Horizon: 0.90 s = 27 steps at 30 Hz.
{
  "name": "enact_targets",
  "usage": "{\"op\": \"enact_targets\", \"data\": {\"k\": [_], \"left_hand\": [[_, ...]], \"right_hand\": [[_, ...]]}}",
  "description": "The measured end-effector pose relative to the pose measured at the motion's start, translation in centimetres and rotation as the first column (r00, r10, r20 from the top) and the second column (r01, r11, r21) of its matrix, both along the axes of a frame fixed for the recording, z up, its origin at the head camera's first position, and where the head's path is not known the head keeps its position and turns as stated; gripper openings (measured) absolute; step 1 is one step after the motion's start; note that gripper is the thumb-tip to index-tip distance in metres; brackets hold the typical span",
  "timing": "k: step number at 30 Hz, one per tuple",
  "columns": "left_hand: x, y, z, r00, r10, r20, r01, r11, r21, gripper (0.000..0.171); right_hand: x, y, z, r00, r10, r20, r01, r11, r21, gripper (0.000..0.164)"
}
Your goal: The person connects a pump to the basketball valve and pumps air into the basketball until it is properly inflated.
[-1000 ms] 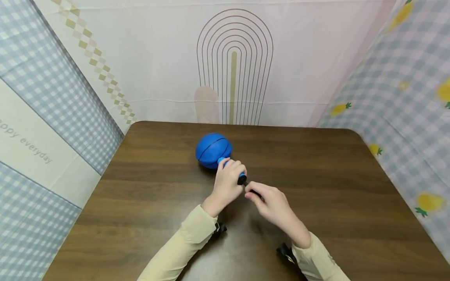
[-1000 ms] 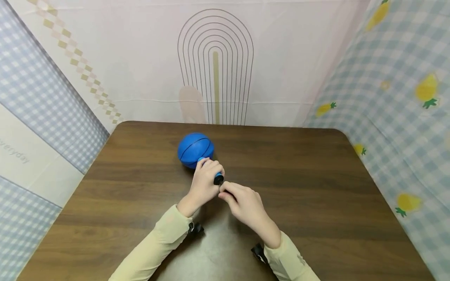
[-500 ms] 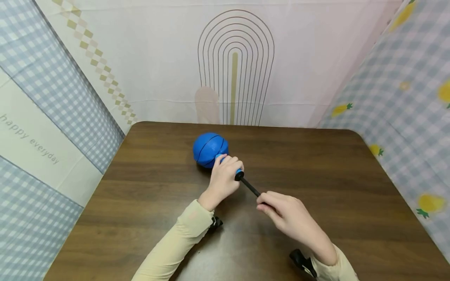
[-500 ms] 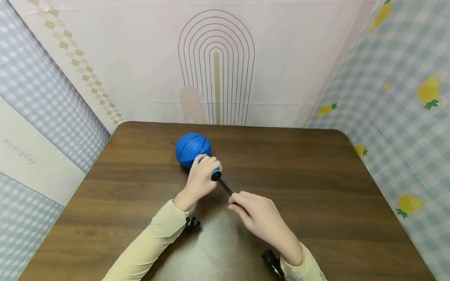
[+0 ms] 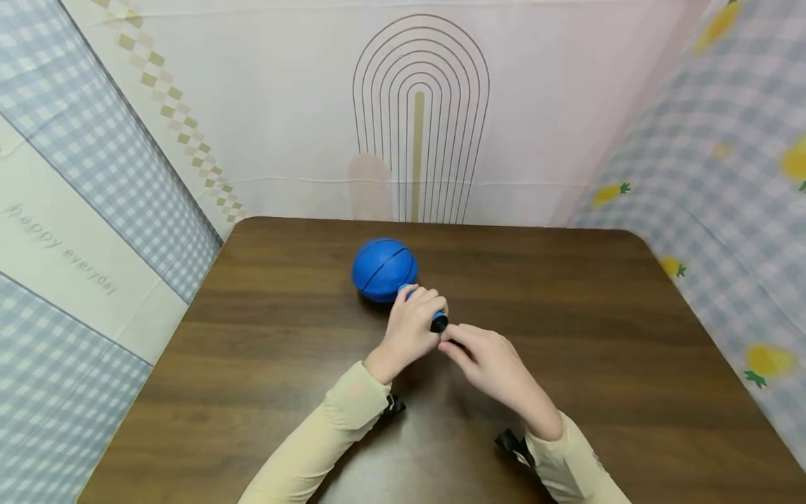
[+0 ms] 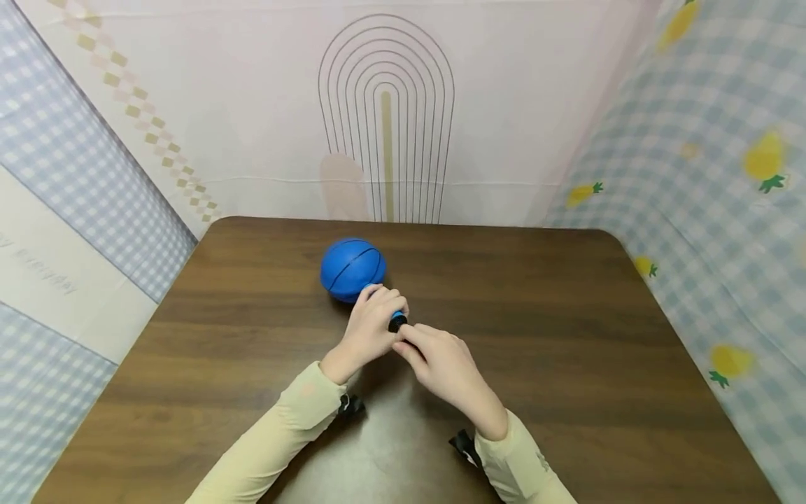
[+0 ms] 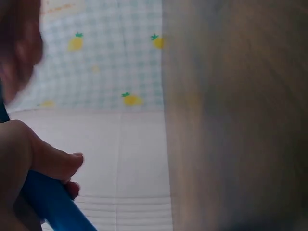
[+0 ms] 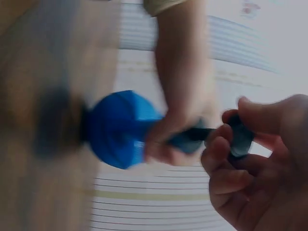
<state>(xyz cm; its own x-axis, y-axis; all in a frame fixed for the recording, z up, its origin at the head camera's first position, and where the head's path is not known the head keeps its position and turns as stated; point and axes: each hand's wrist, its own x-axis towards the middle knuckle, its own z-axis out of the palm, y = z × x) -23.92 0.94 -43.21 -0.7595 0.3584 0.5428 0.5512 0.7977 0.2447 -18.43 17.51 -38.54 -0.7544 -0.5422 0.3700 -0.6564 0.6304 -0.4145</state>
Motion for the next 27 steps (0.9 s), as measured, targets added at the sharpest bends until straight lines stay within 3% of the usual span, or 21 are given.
{"op": "enact_targets", "data": {"k": [2, 5, 9, 14, 18, 21, 24, 27], "left_hand": [[-0.4, -0.2, 0.0, 1.0, 0.009, -0.014, -0.009, 1.0, 0.014, 0.019], [-0.9, -0.5, 0.1, 0.999, 0.021, -0.033, -0.02, 0.999, 0.039, 0.022], [-0.5, 0.0, 0.5, 1.0, 0.001, -0.007, -0.001, 0.998, 0.063, 0.021], [0.8, 0.7, 0.4, 1.0, -0.017, 0.007, 0.017, 0.997, 0.081, 0.018], [1.0, 0.8, 0.1, 1.0, -0.029, -0.004, 0.029, 0.996, 0.084, 0.021], [0.7, 0.5, -0.1, 1.0, -0.031, 0.005, 0.03, 0.996, 0.082, 0.022], [0.2, 0.0, -0.3, 1.0, -0.019, 0.008, 0.018, 0.997, 0.079, 0.023], [-0.2, -0.4, -0.2, 1.0, 0.001, 0.001, -0.001, 0.996, 0.087, 0.023]], "right_hand": [[1.0, 0.7, 0.8, 1.0, 0.006, -0.005, -0.006, 1.0, -0.001, 0.007], [2.6, 1.6, 1.8, 0.996, 0.02, -0.086, -0.021, 1.0, -0.005, 0.012], [2.7, 1.7, 1.9, 0.982, 0.011, -0.189, -0.013, 1.0, -0.012, 0.016], [0.6, 0.2, 0.4, 0.987, -0.031, -0.157, 0.037, 0.999, 0.037, 0.01], [-0.3, -0.9, -0.3, 0.99, -0.048, -0.131, 0.06, 0.995, 0.085, 0.009], [0.2, -0.9, 0.1, 0.993, -0.056, -0.101, 0.066, 0.993, 0.099, 0.008], [1.7, -0.2, 1.3, 0.995, -0.044, -0.087, 0.052, 0.994, 0.094, 0.008], [3.3, 0.6, 2.3, 0.993, -0.018, -0.12, 0.027, 0.997, 0.073, 0.011]]}}
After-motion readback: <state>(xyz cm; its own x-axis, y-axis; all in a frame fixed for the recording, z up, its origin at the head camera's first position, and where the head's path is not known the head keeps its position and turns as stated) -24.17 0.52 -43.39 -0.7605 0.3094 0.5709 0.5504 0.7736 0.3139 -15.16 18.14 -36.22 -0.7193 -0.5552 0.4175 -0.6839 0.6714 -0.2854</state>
